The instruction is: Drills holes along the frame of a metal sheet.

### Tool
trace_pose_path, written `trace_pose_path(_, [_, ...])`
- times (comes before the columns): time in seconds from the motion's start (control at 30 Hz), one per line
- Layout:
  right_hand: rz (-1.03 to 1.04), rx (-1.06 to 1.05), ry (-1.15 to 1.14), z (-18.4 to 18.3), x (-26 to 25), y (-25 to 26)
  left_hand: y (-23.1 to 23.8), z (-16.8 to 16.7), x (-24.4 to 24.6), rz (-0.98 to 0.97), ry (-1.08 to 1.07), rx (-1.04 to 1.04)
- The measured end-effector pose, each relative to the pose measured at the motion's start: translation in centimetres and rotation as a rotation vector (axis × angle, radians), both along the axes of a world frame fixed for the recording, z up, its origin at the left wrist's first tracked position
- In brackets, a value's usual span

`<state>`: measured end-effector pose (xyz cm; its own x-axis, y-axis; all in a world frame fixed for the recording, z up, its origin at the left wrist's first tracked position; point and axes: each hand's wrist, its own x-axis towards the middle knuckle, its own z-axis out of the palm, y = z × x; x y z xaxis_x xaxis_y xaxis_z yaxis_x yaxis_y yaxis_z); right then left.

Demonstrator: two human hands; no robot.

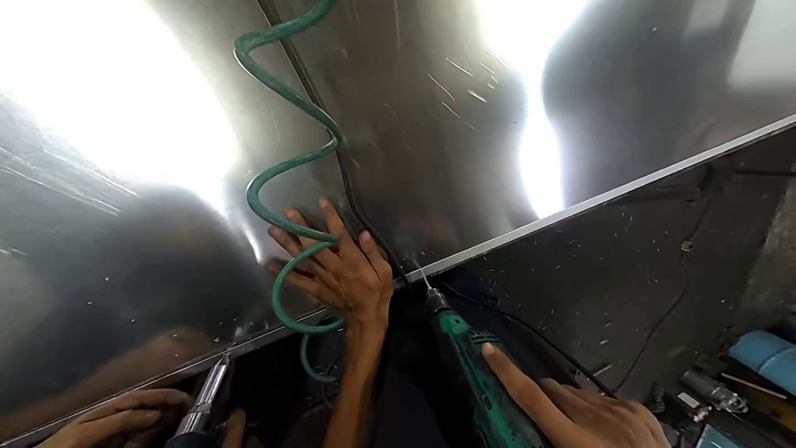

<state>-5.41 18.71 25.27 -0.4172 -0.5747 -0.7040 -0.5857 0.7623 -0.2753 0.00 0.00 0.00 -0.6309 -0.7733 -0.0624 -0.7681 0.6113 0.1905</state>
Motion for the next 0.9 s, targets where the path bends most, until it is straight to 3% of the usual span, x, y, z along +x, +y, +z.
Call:
trace_pose_path(0.13, [-0.013,-0.004,-0.015,0.0,-0.1,0.1,0.3,0.9,0.5,-0.029,-0.005,0.085])
trace_pose_path(0.3, [-0.031,-0.011,-0.021,-0.1,-0.1,0.4,0.1,0.1,0.0,0.000,0.021,-0.040])
trace_pose_path(0.9, [-0.113,-0.046,-0.021,-1.7,0.1,0.9,0.1,0.9,0.1,-0.030,-0.023,0.016])
